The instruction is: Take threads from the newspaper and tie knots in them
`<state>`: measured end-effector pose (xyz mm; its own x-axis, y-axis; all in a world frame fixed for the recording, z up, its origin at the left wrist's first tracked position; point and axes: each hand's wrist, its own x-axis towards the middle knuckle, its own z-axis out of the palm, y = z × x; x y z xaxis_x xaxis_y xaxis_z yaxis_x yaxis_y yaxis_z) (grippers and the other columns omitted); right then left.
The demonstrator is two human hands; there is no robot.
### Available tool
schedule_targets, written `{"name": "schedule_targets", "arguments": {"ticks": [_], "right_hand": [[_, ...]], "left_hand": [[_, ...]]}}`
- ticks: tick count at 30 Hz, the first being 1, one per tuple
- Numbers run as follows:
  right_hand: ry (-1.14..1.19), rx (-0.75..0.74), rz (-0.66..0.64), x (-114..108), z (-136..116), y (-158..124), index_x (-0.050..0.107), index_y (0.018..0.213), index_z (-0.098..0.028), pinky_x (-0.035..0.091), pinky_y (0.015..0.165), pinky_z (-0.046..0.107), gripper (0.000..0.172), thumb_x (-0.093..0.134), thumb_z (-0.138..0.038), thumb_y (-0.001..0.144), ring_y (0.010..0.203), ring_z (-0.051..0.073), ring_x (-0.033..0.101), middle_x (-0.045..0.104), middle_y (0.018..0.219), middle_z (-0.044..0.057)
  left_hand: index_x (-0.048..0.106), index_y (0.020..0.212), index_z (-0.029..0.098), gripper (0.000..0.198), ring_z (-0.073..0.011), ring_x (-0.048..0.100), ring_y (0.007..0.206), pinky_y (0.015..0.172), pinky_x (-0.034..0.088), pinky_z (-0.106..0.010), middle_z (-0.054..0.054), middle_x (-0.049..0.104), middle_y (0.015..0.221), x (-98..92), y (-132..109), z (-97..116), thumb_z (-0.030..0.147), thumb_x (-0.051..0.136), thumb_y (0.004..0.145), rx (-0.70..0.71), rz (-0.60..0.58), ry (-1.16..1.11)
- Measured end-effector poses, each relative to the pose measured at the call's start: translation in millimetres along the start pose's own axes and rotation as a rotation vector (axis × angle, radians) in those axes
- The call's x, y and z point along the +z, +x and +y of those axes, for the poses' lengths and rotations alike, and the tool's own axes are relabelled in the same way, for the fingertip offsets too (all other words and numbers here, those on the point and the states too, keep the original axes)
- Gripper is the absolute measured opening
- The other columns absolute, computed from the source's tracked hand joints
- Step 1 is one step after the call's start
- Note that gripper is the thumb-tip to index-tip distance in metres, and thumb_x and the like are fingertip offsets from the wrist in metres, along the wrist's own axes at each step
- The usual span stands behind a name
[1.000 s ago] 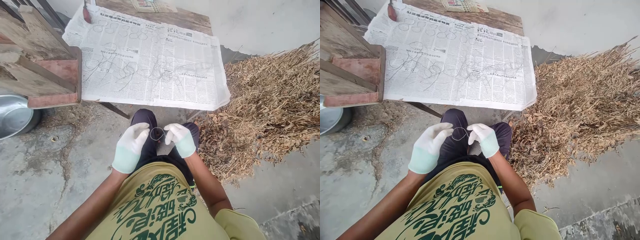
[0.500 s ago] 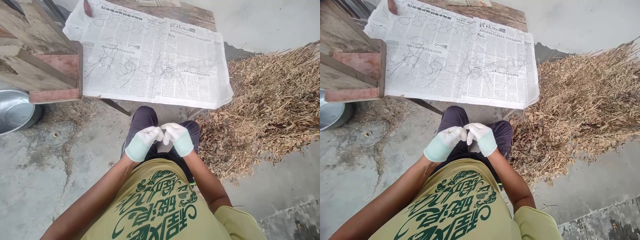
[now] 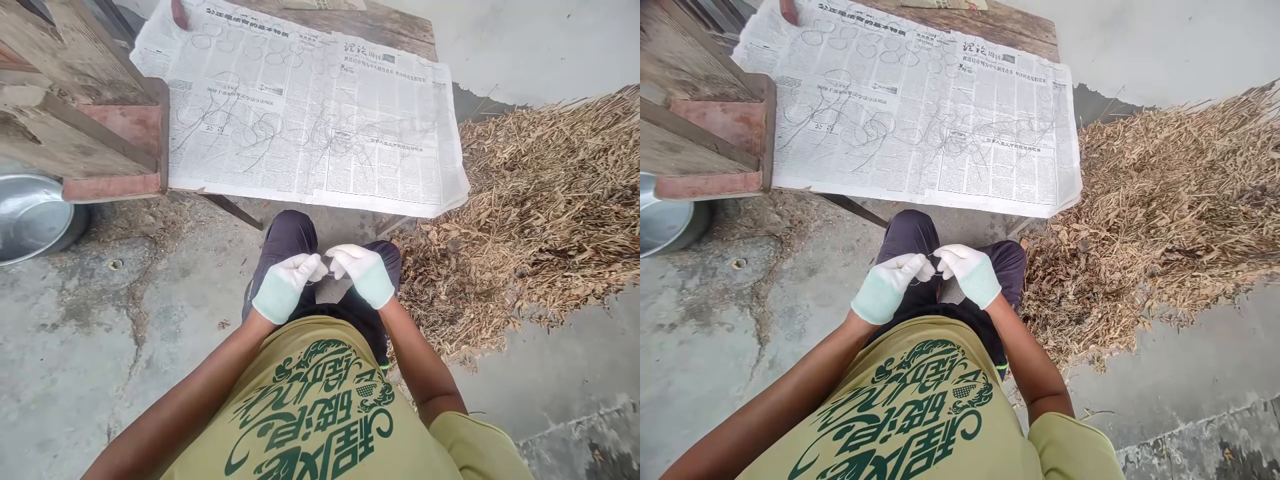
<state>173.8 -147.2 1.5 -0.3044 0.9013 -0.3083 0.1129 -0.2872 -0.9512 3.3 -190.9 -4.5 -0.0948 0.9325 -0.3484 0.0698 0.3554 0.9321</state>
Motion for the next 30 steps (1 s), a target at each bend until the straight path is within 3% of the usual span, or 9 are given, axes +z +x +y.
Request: {"name": "schedule_targets", "arguments": {"ticks": [9, 16, 22, 30], "right_hand": [[-0.173, -0.081, -0.03, -3, 6, 0, 0.078, 0.101, -0.021, 0.047, 0.063, 0.025, 0.025, 0.055, -0.029, 0.095, 0.06, 0.012, 0.057, 0.067, 0.072, -0.001], [-0.746, -0.42, -0.087, -7, 10, -1, 0.072, 0.098, -0.02, 0.039, 0.074, 0.027, 0.028, 0.045, -0.023, 0.104, 0.074, 0.015, 0.054, 0.063, 0.078, 0.002], [-1.153, -0.47, -0.148, -7, 7, 2, 0.067, 0.089, -0.018, 0.031, 0.068, 0.029, 0.022, 0.049, -0.018, 0.103, 0.069, 0.016, 0.047, 0.057, 0.075, 0.003], [-1.386, -0.57, -0.319, -9, 8, 14, 0.067, 0.096, -0.016, 0.026, 0.066, 0.035, 0.017, 0.05, -0.013, 0.098, 0.066, 0.02, 0.046, 0.058, 0.074, 0.006]], "left_hand": [[0.075, 0.073, 0.019, 0.045, -0.0183, 0.066, 0.071, 0.074, 0.054, -0.031, -0.006, 0.076, 0.077, -6.5, 5, -4, 0.059, 0.063, 0.09, -0.001, -0.07, -0.017], [0.078, 0.075, 0.018, 0.045, -0.0197, 0.067, 0.072, 0.075, 0.055, -0.032, -0.008, 0.078, 0.079, -4.1, 5, -7, 0.059, 0.067, 0.087, -0.055, -0.039, -0.027], [0.077, 0.07, 0.018, 0.046, -0.0198, 0.067, 0.068, 0.072, 0.056, -0.033, -0.009, 0.078, 0.075, -3.8, 9, -11, 0.06, 0.067, 0.085, -0.077, -0.051, -0.059], [0.077, 0.073, 0.019, 0.045, -0.02, 0.069, 0.071, 0.073, 0.058, -0.032, -0.008, 0.079, 0.078, -3.6, 12, -21, 0.061, 0.068, 0.084, -0.057, -0.052, 0.005]]}}
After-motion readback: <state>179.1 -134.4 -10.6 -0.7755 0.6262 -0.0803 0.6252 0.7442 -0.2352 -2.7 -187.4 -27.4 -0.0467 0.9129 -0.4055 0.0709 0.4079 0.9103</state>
